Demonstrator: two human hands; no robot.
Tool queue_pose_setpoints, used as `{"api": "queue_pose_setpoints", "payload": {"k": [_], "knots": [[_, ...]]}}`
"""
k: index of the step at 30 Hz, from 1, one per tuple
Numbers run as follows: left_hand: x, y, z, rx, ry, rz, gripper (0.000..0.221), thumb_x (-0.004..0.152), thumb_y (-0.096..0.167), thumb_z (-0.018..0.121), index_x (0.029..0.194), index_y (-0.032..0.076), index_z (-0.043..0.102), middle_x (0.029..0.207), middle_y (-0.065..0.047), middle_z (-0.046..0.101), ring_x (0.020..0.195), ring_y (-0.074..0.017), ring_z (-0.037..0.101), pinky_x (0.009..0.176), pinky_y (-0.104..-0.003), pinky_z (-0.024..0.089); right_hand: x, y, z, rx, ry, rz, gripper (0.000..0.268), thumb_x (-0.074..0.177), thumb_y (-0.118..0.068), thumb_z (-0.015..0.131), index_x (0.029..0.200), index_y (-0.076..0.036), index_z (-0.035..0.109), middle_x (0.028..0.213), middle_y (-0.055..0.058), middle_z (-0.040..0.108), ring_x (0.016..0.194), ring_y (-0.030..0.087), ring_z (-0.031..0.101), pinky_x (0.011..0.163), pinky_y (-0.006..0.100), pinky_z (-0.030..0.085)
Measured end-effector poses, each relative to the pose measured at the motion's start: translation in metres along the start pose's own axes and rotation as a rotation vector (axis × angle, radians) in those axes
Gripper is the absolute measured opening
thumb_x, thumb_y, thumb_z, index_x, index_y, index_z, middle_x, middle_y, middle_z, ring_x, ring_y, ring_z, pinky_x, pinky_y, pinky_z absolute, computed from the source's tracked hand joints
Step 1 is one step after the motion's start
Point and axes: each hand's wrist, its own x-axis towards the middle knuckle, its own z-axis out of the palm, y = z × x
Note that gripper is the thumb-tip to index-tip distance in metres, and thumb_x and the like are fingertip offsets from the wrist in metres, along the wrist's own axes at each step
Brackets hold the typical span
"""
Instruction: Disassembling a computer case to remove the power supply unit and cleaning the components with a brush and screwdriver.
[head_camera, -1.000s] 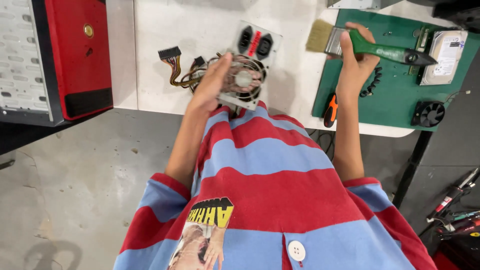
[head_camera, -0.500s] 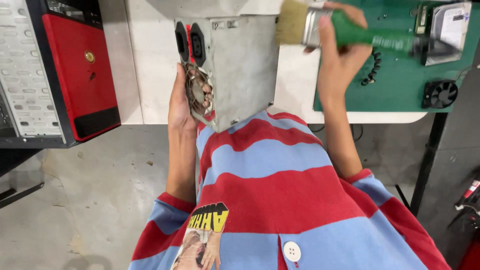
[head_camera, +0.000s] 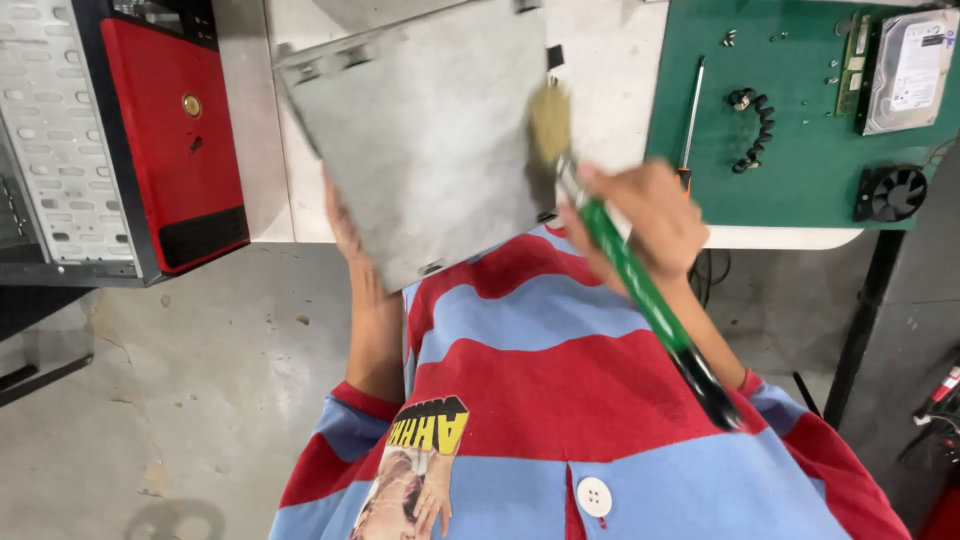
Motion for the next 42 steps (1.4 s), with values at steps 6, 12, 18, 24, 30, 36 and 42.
{"api": "queue_pose_setpoints", "payload": {"k": [6,12,18,24,30,36,42], "knots": [[0.001,-0.006,0.029,0.314,-0.177,0.051,0.031,0.103,0.048,0.059,0.088,0.023,0.051,0.057,0.015,0.028,0.043,0.0026,0.025,0.036,-0.017,0.019,-0.005,0.038,-0.021,-0.02,-0.215,0.142,0.025,0.092,-0.011,0.084,0.115,-0.003,0.079,0.083,0.013,0.068,0.067,0.028,0.059,0.068,0.038,0.048],[-0.006,-0.007,0.069,0.623,-0.38,0.159,0.047,0.1,0.058,0.058,0.085,0.02,0.036,0.057,0.011,0.021,0.041,-0.0014,0.02,0.034,-0.025,0.016,0.002,0.058,0.009,0.361,-0.093,0.628,0.027,0.096,-0.009,0.068,0.123,-0.008,0.067,0.095,-0.005,0.052,0.079,0.005,0.038,0.074,0.02,0.03],[-0.014,0.029,0.049,0.986,-0.537,0.247,0.024,0.08,0.03,0.055,0.082,0.01,0.041,0.069,0.003,0.039,0.055,-0.0103,0.037,0.048,-0.03,0.027,0.035,0.037,-0.017,0.536,0.491,0.563,0.022,0.094,-0.031,0.073,0.107,-0.015,0.066,0.107,0.0,0.058,0.095,0.014,0.058,0.077,0.027,0.047],[-0.011,0.004,0.08,1.231,-0.465,0.041,0.04,0.086,0.035,0.083,0.095,0.0,0.066,0.085,-0.009,0.071,0.075,-0.0203,0.068,0.063,-0.032,0.056,0.027,-0.025,-0.008,0.507,0.291,-0.006,0.011,0.105,-0.022,0.05,0.111,-0.013,0.048,0.104,-0.003,0.051,0.073,0.01,0.036,0.063,0.029,0.032],[-0.016,0.001,0.058,1.197,-0.271,0.322,0.052,0.085,0.056,0.082,0.096,0.007,0.065,0.087,0.0,0.068,0.08,-0.0105,0.061,0.072,-0.027,0.048,0.018,0.076,-0.012,0.048,0.276,0.185,0.022,0.107,-0.029,0.058,0.113,-0.008,0.061,0.112,0.006,0.057,0.104,0.02,0.054,0.093,0.035,0.042],[-0.016,-0.012,0.077,0.715,-0.228,0.396,0.047,0.091,0.036,0.078,0.095,-0.003,0.053,0.057,-0.019,0.061,0.038,-0.0274,0.062,0.032,-0.035,0.052,-0.019,0.099,0.017,0.571,0.092,0.639,0.014,0.101,-0.009,0.055,0.107,0.0,0.064,0.131,0.017,0.063,0.121,0.029,0.062,0.108,0.039,0.049],[0.014,-0.035,0.091,0.652,0.203,0.509,0.029,0.099,0.048,0.06,0.106,0.02,0.059,0.073,-0.005,0.069,0.053,-0.0173,0.069,0.042,-0.022,0.058,-0.046,0.104,0.055,1.013,0.087,0.979,0.04,0.101,-0.038,0.06,0.124,-0.005,0.06,0.103,0.006,0.062,0.075,0.018,0.064,0.072,0.034,0.057]]}}
